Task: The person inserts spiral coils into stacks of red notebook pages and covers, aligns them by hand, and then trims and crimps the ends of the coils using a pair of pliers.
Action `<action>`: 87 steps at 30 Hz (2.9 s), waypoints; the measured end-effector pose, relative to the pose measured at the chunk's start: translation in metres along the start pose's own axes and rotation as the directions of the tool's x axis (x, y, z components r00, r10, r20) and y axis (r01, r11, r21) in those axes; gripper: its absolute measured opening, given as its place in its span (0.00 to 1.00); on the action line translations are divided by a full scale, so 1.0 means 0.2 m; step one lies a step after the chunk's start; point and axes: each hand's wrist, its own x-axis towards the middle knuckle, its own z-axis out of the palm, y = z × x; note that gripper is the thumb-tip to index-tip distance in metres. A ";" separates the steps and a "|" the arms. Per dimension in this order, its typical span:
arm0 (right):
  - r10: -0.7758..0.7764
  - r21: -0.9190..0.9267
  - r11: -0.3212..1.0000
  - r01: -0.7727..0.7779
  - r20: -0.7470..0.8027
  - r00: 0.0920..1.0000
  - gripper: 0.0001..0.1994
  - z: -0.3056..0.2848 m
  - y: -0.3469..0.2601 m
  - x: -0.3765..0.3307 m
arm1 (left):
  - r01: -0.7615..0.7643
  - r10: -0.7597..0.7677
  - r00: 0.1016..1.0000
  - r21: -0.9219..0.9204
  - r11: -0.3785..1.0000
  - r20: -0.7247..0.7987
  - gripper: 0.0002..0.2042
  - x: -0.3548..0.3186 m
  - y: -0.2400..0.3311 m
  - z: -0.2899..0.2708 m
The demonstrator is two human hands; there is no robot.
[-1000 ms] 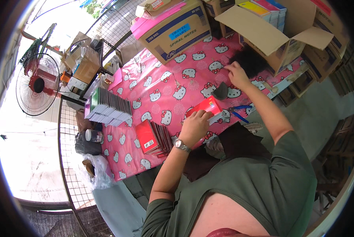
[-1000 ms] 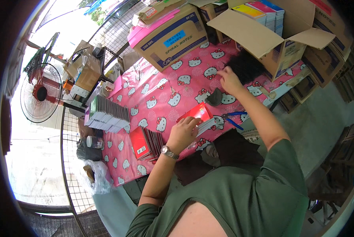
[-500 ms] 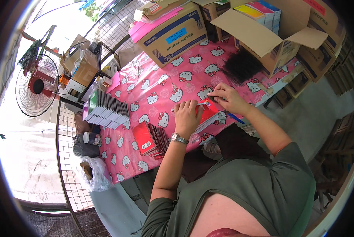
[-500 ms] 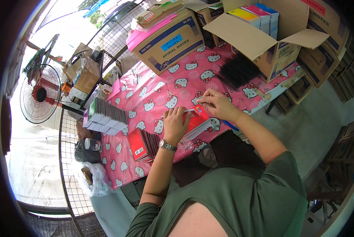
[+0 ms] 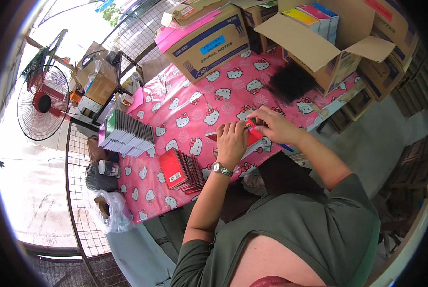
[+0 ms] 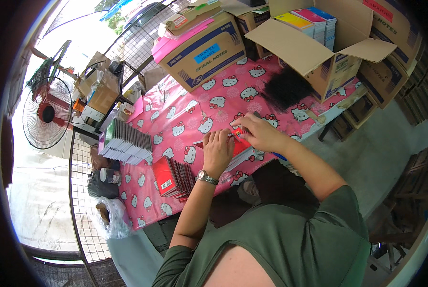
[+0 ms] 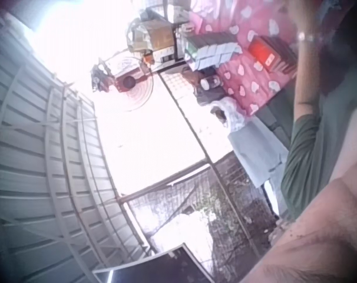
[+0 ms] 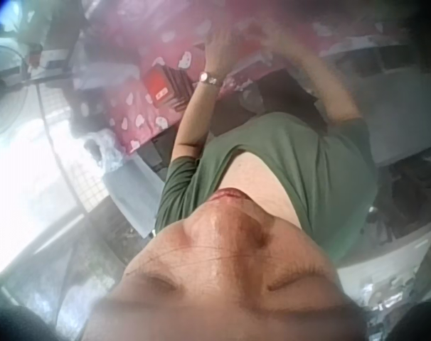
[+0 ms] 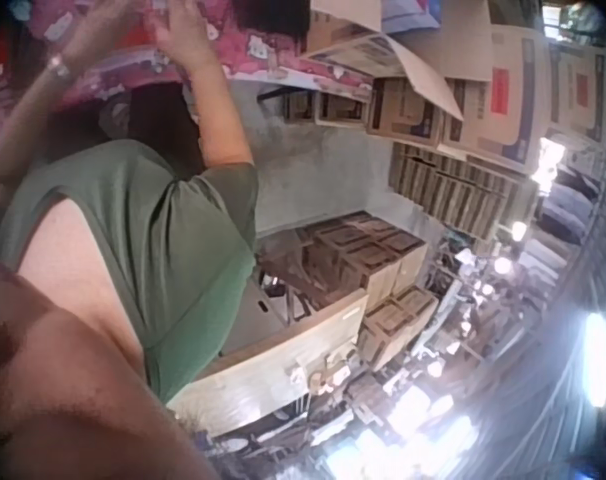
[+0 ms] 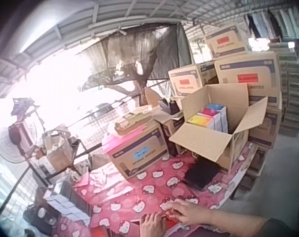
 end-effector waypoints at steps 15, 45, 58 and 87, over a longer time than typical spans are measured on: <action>0.274 -0.628 0.759 -0.169 0.072 0.959 0.27 0.29 0.71 0.09 | -0.052 0.072 0.990 -0.157 0.986 0.124 0.10 -0.04 -0.10 -0.04; 0.095 0.048 0.987 -0.151 0.586 0.805 0.19 -0.03 0.16 0.36 | 0.176 -0.166 0.983 -0.142 0.974 0.081 0.21 -0.07 -0.13 -0.08; -0.026 0.483 0.755 -0.444 0.699 0.715 0.19 0.09 0.21 0.49 | 0.293 -0.268 0.956 -0.430 0.854 0.119 0.14 -0.10 -0.27 -0.13; 0.210 -0.365 0.903 -0.226 -0.084 0.974 0.37 0.20 0.79 0.16 | 0.518 -0.572 0.760 -0.820 0.245 0.309 0.07 -0.14 -0.34 -0.01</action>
